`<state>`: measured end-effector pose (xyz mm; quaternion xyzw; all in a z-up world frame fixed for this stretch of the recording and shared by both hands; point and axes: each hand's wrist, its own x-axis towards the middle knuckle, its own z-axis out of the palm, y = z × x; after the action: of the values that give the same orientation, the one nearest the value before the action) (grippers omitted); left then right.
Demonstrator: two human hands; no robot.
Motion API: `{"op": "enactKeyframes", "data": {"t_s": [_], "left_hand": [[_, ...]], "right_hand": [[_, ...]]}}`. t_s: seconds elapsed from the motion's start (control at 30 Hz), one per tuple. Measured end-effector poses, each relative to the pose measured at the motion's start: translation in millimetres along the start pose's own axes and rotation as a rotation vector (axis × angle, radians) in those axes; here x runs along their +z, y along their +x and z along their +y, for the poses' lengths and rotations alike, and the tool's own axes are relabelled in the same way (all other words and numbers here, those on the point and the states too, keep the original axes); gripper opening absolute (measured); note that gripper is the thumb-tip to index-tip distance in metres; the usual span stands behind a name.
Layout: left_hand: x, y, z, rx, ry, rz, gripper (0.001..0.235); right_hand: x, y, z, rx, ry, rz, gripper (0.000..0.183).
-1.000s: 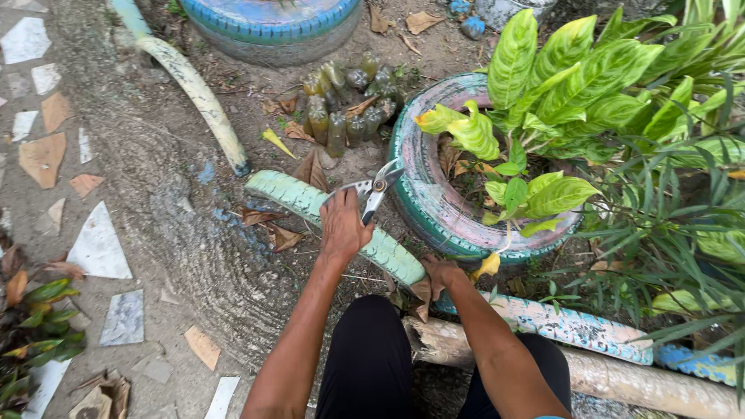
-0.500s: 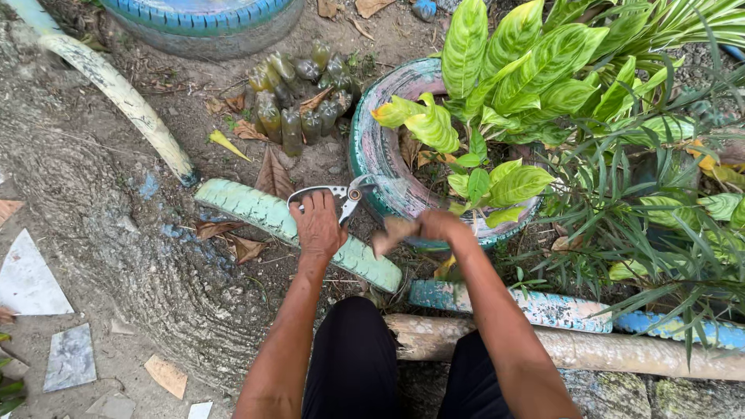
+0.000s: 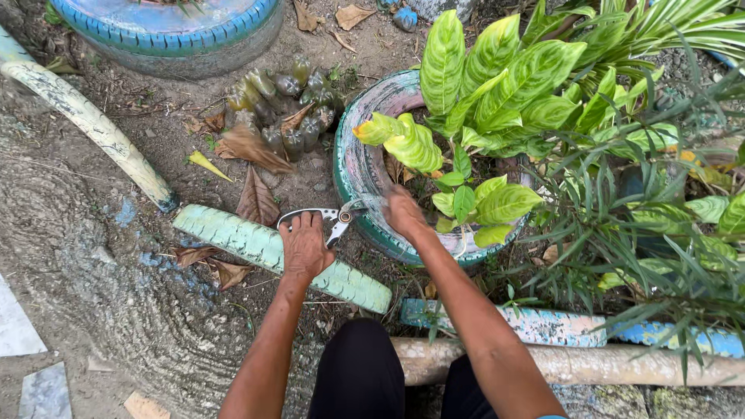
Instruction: The person uses pruning shears to trim leaves and stems from various plants in a garden. They move between different plants, cutting away unwanted foliage and placing the cut pieces on the ground.
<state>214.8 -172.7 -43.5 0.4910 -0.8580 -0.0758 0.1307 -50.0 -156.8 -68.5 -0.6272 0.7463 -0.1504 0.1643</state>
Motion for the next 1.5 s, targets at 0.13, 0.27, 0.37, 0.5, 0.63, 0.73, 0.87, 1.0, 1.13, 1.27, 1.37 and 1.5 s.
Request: {"op": "enactKeyframes", "data": {"t_s": [0.13, 0.27, 0.37, 0.5, 0.63, 0.73, 0.87, 1.0, 1.13, 1.27, 1.37, 1.5], "left_hand": [[10, 8, -8, -0.093, -0.140, 0.063, 0.085], [7, 15, -10, -0.198, -0.270, 0.018, 0.090], [7, 15, -9, -0.220, -0.300, -0.001, 0.085], [10, 21, -13, -0.197, -0.279, 0.017, 0.087], [11, 20, -11, -0.200, -0.291, -0.009, 0.085], [10, 22, -11, -0.189, -0.289, 0.002, 0.086], [12, 21, -13, -0.155, -0.289, 0.053, 0.087], [13, 18, -15, -0.192, -0.335, 0.025, 0.086], [14, 20, -16, -0.174, -0.344, 0.064, 0.087], [16, 15, -18, -0.180, -0.346, 0.054, 0.087], [15, 17, -18, -0.186, -0.340, 0.032, 0.089], [16, 15, -15, -0.197, -0.296, 0.074, 0.088]], "right_hand": [[45, 22, 74, 0.046, -0.018, 0.004, 0.045], [70, 78, 118, 0.176, -0.231, 0.038, 0.032], [89, 95, 156, -0.174, 0.040, 0.543, 0.057], [93, 128, 171, 0.238, -0.092, 0.158, 0.062], [88, 99, 138, 0.178, -0.251, 0.116, 0.029], [79, 76, 115, 0.109, -0.114, 0.060, 0.021], [83, 47, 138, -0.228, 0.012, 0.150, 0.018], [67, 46, 189, 0.084, -0.348, -0.078, 0.018], [-15, 25, 161, 0.249, 0.156, 0.000, 0.025], [-91, 20, 108, 0.499, 0.213, -0.376, 0.037], [-94, 11, 111, 0.401, 0.044, -0.581, 0.042], [-55, -4, 179, 0.224, -0.204, -0.438, 0.037]]}}
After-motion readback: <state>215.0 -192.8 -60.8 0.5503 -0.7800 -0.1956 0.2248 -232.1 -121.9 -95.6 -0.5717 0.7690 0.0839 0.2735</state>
